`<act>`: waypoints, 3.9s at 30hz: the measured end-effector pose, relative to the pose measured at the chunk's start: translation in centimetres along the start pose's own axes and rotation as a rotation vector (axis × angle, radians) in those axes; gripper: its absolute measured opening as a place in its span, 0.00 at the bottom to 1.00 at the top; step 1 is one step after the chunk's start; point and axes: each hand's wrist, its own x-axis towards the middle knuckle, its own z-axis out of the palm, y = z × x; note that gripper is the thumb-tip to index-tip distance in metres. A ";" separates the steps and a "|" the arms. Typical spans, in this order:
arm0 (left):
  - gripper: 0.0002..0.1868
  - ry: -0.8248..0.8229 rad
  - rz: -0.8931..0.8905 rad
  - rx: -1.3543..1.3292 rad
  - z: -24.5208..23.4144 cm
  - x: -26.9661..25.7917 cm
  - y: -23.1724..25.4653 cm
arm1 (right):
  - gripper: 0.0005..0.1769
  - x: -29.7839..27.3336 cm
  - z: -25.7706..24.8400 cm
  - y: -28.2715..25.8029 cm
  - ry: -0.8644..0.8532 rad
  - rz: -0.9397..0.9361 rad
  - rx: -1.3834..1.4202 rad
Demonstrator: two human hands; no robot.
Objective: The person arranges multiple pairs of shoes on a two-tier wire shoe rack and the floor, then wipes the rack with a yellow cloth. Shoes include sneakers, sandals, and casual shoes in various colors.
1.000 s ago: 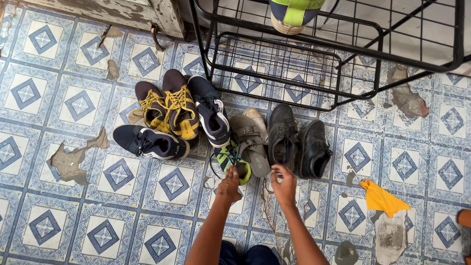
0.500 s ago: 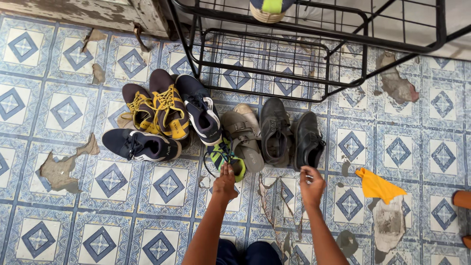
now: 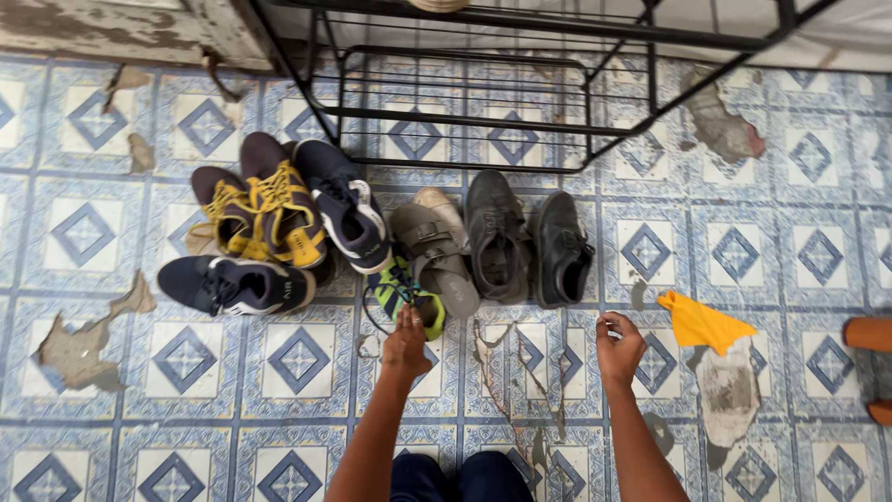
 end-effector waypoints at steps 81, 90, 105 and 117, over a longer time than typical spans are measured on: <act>0.26 0.299 0.893 -0.555 -21.3 8.8 17.4 | 0.12 15.0 2.3 -13.4 -0.115 -0.166 0.376; 0.33 0.214 0.808 -0.445 -26.5 5.3 18.4 | 0.11 14.3 1.9 -21.3 -0.207 -0.163 0.530; 0.33 0.435 0.839 -0.513 -30.3 0.3 15.1 | 0.13 10.6 1.0 -30.4 -0.286 -0.178 0.648; 0.31 0.502 0.728 -0.478 -40.7 -8.3 14.1 | 0.35 6.7 -5.0 -45.4 -0.251 -0.505 0.420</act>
